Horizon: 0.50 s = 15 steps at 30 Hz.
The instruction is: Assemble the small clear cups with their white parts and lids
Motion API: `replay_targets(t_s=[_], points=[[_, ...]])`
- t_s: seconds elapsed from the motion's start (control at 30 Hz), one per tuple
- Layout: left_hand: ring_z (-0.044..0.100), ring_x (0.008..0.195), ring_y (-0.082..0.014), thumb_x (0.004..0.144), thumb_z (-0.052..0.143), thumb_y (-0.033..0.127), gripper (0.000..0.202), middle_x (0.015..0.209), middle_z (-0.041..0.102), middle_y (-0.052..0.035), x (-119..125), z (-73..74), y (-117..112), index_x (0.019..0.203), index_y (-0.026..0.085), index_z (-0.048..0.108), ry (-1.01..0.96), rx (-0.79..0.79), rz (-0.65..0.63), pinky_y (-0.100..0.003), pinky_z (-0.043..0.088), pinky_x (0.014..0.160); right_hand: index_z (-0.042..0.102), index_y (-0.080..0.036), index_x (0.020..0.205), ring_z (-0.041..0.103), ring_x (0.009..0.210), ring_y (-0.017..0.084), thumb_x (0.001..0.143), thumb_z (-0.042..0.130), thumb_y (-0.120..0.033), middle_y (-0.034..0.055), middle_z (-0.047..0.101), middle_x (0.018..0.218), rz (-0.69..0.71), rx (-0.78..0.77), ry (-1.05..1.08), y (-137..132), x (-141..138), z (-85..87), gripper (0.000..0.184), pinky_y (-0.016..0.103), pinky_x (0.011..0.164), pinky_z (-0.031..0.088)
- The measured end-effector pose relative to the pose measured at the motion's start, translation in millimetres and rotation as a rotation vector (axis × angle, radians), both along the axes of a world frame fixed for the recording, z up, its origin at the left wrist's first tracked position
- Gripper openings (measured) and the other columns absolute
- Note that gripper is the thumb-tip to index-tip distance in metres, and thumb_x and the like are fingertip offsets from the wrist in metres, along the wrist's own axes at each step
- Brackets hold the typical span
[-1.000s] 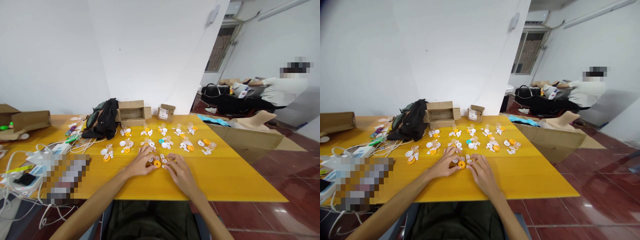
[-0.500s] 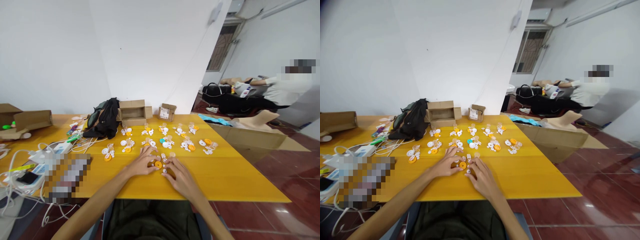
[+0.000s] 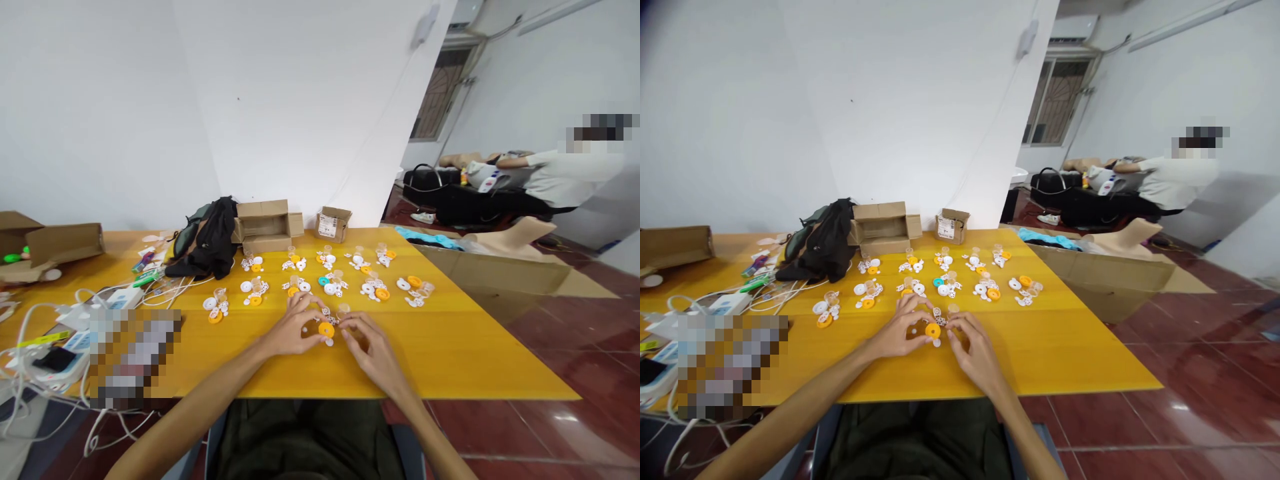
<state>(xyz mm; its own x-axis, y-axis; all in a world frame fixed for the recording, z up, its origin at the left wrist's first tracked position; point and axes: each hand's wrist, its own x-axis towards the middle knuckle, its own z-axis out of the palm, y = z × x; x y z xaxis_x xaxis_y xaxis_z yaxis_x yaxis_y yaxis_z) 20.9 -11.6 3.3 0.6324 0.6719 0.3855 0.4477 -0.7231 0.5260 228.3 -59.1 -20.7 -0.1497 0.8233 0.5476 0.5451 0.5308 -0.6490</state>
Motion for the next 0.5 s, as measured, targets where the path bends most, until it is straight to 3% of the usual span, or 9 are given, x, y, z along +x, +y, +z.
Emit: replay_targets(t_s=[0.2,0.5], points=[[0.041,0.12,-0.028,0.08,0.072,0.032,0.021,0.123,0.057,-0.0068,4.3,-2.3,-2.3,0.099,0.026,0.068,0.066,0.021,-0.031,-0.047,0.032,0.107,0.06,-0.023,0.078,0.062,0.071,0.02,0.094,0.048,-0.038,0.0047,0.067,0.082,-0.01,-0.077,0.105,1.2,0.4,4.7,0.025,0.03,0.063,0.051],[0.039,0.123,-0.0302,0.08,0.071,0.03,0.016,0.127,0.053,-0.0065,3.0,-2.1,-1.3,0.096,0.027,0.071,0.154,-0.012,-0.077,-0.05,0.031,0.109,0.058,-0.023,0.072,0.055,0.061,0.017,0.093,0.048,-0.041,0.0011,0.062,0.07,0.015,-0.118,0.089,1.6,-2.7,3.3,0.03,0.029,0.06,0.048]])
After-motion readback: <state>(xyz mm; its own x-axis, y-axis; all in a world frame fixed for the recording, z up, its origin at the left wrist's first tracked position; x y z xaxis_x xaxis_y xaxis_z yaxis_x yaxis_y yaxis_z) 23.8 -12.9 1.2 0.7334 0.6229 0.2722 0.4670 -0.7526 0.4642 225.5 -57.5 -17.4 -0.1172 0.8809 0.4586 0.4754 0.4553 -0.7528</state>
